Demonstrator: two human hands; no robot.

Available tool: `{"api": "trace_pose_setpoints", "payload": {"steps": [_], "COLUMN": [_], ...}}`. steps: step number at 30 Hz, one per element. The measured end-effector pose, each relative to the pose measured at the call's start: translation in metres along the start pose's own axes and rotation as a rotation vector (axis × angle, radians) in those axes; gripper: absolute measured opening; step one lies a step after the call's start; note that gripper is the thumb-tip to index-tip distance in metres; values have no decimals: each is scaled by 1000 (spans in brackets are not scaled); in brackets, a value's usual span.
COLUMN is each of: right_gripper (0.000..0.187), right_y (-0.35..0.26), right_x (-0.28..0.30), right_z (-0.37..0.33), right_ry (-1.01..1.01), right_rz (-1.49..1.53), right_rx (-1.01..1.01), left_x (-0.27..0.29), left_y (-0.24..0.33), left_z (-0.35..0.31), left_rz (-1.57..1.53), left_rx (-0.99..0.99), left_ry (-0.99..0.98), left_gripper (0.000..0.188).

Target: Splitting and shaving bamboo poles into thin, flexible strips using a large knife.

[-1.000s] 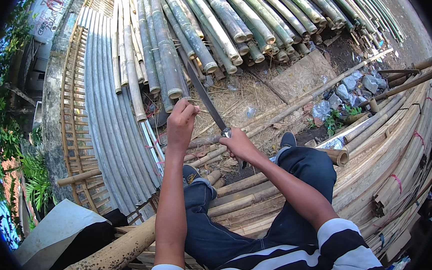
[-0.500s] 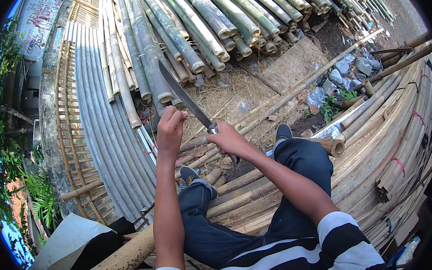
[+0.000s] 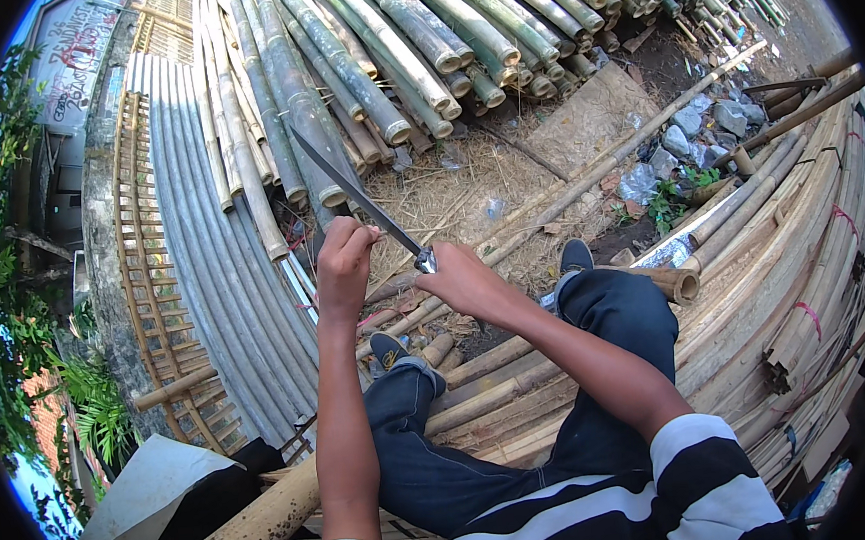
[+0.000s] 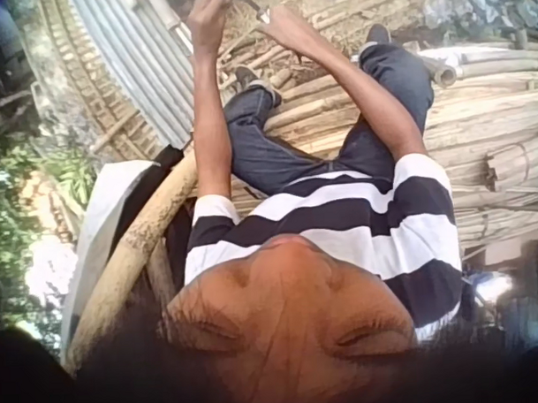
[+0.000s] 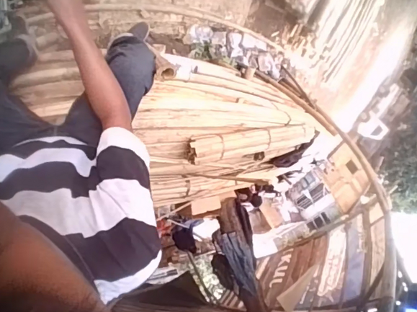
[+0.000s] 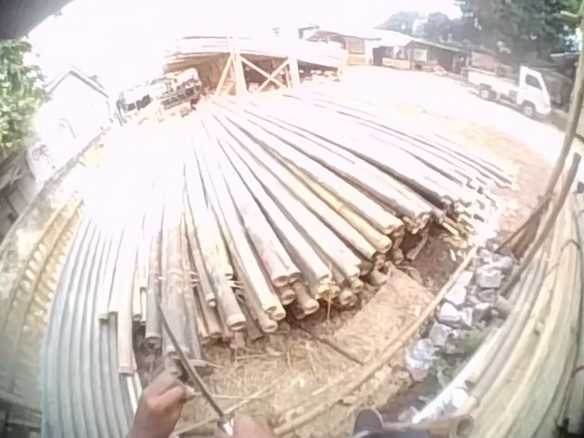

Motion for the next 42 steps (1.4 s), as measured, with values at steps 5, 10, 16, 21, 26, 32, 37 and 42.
{"api": "trace_pose_setpoints", "payload": {"steps": [5,10,16,21,26,32,37,42], "right_gripper": [27,27,25,27,28,27,30,33], "right_y": [45,45,30,60,26,30,41,59], "right_x": [-9,-16,-14,-26,-14,-22,-11,-23], "right_z": [17,23,16,17,6,10,16,14], "right_ry": [-54,-32,-51,-85,-91,-119,43,-65], "right_rz": [-9,-102,235,188,230,258,187,260], "right_rx": [-134,-107,-61,-217,-128,-116,-50,-225], "left_x": [-6,-1,-3,-2,-1,2,-12,-10], "left_y": [7,3,4,-4,-5,-9,12,3], "left_z": [1,4,4,-1,0,-3,9,2], "left_rz": [-13,-2,-6,-30,5,-23,-28,-52], "left_rx": [-67,-40,-20,48,90,114,8,43], "left_ry": [-32,-18,-2,37,59,43,25,26], "left_gripper": [13,14,13,12,12,9,11,11]}}
Point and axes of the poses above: each hand's wrist, its own z-axis towards the middle knuckle, its own x-axis out of the back of the hand, y = z × x, the point moved 5 cm from there along z, towards the middle knuckle, and after that the axes turned 5 degrees about y, right-handed, at the moved point
